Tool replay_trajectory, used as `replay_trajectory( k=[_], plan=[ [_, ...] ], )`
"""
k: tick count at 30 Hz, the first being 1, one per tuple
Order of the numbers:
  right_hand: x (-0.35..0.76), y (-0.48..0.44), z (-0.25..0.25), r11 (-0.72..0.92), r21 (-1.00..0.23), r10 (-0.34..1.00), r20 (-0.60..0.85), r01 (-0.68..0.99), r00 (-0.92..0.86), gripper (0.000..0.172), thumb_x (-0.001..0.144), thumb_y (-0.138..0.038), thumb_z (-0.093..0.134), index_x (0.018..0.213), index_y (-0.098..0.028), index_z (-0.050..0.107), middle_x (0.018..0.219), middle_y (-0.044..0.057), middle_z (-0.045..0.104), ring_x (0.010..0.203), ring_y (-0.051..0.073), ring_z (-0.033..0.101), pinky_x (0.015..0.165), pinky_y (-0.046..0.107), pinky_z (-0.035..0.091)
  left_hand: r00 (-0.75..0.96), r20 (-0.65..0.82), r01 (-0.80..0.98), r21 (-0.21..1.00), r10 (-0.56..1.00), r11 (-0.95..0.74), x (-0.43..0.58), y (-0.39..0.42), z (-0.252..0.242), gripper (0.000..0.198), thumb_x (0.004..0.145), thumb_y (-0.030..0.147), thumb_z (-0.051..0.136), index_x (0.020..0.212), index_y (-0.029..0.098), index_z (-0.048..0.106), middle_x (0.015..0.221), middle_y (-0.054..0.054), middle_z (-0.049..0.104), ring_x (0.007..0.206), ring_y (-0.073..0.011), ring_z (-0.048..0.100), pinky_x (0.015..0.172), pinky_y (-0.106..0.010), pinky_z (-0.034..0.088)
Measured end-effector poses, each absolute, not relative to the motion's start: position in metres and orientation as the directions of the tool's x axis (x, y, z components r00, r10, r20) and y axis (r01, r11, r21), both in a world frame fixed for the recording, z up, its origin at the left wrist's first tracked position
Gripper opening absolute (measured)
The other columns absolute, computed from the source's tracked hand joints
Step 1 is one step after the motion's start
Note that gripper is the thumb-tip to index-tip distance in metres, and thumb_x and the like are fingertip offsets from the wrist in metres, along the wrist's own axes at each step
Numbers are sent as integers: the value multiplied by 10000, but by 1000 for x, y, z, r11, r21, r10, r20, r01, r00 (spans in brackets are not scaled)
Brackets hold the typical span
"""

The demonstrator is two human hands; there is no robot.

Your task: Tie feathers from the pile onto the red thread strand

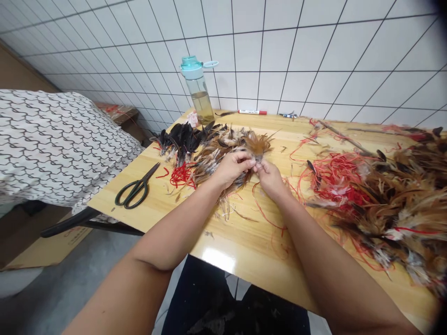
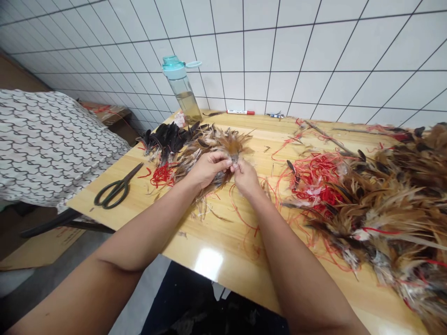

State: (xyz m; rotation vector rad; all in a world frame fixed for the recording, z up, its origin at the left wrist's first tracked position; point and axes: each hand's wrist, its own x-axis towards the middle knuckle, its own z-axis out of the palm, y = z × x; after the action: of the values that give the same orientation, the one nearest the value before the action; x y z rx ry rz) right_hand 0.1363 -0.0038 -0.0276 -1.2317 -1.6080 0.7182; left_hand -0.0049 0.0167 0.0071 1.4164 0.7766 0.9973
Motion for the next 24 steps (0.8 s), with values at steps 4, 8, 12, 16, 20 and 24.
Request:
replay_trajectory(
  k=[4,8,12,16,20,24],
  plan=[
    [138,-5,-22,346,-753,932,342,559,-116,187,827,-249,384,642,-231,408,660,31,520,668,187,476,666,316,378,429,128,-107,990,894,-90,-6,19,6,319,634,388,788,653,113,628,609,-17,649,579,-91,557,580,-213,400],
    [139,-7,-20,317,-615,939,311,722,-147,174,830,-208,380,676,-221,462,729,83,597,720,214,532,691,327,402,451,172,-86,985,876,-150,-7,22,2,309,624,367,797,664,114,624,605,-19,656,580,-113,589,587,-227,435],
    [138,-12,-16,215,-452,962,250,866,-109,170,836,-164,393,843,-172,563,856,142,659,788,243,584,693,330,407,420,184,-6,980,889,-200,-5,24,-2,191,676,267,746,711,117,633,627,-23,668,588,-134,610,604,-253,469],
    [135,-19,-9,135,-355,976,208,925,-63,202,860,-180,401,935,-159,587,953,159,667,848,265,607,687,335,403,404,265,6,956,876,-292,-3,22,-2,70,704,167,682,735,128,632,661,-21,677,614,-136,627,646,-264,496],
    [133,-21,-6,117,-326,978,202,938,-51,213,860,-179,401,932,-160,601,979,159,658,866,270,608,677,338,396,395,366,-2,917,842,-398,-2,20,-1,84,722,193,679,686,138,627,668,-22,669,641,-132,623,696,-271,502],
    [134,-18,-12,161,-361,965,254,919,-70,204,865,-189,399,877,-158,601,927,153,656,832,260,593,681,338,396,353,336,-55,939,873,-339,-1,21,-3,176,679,279,739,693,137,637,675,-21,667,637,-131,608,681,-274,500]
  ],
)
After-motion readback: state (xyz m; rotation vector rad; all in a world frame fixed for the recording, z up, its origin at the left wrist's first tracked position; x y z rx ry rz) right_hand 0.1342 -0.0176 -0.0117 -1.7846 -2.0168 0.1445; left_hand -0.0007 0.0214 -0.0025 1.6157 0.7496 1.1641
